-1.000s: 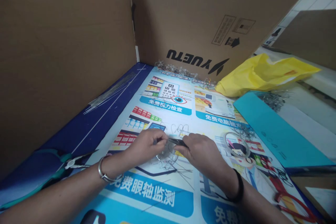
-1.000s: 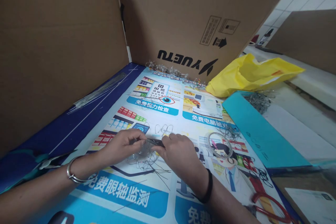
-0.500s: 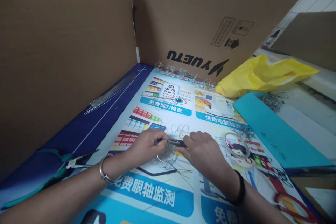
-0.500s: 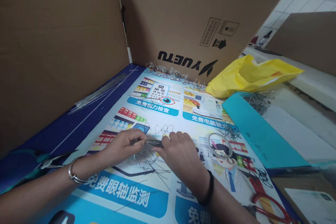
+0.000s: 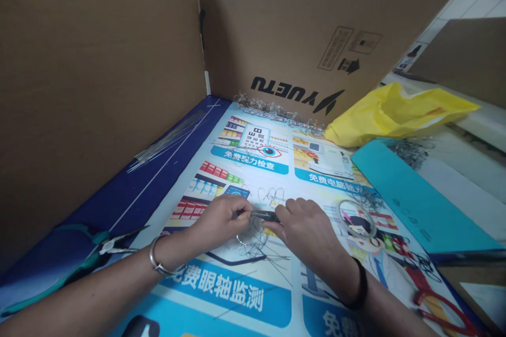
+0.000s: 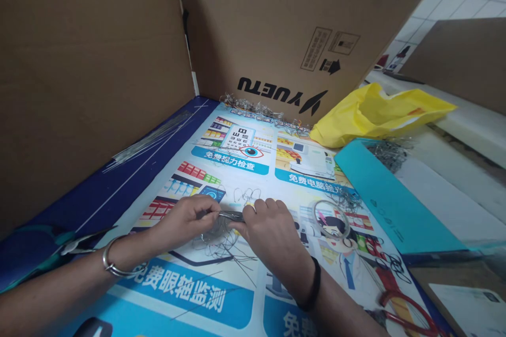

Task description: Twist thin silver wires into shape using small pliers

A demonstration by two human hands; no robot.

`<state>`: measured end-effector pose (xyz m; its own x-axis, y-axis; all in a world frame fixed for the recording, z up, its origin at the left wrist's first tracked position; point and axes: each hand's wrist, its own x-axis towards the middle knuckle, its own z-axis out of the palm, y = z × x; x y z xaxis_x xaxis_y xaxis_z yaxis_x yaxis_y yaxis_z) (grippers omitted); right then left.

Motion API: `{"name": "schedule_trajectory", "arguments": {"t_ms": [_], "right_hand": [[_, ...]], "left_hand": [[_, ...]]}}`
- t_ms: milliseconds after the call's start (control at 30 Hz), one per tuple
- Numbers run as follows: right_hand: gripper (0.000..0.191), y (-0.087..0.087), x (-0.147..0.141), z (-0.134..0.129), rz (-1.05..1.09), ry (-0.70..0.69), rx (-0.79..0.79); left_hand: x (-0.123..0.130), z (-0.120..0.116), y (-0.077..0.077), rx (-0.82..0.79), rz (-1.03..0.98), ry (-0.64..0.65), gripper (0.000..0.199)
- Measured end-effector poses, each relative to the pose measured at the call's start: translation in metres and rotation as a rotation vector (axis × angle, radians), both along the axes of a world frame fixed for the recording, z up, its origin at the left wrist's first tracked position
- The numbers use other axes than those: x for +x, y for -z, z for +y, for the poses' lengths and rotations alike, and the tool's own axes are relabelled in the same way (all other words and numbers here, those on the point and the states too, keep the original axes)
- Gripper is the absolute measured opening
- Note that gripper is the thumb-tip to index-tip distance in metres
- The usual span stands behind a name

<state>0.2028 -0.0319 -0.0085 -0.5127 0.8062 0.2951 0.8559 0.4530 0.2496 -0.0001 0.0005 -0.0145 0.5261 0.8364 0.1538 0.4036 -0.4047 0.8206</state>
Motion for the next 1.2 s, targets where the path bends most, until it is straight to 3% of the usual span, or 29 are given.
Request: {"name": "schedule_trajectory", "arguments": {"t_ms": [900, 1200], "right_hand": [[0.032, 0.0014, -0.0031, -0.0006, 0.007, 0.011, -0.021], [0.032, -0.0023, -0.0064, -0.0047, 0.038, 0.073, -0.023]], "left_hand": [[0.0037, -0.0031, -0.0040, 0.009, 0.016, -0.086, 0.014], [0.0039, -0.0061, -0.0027, 0.089, -0.010, -0.126, 0.013]]}}
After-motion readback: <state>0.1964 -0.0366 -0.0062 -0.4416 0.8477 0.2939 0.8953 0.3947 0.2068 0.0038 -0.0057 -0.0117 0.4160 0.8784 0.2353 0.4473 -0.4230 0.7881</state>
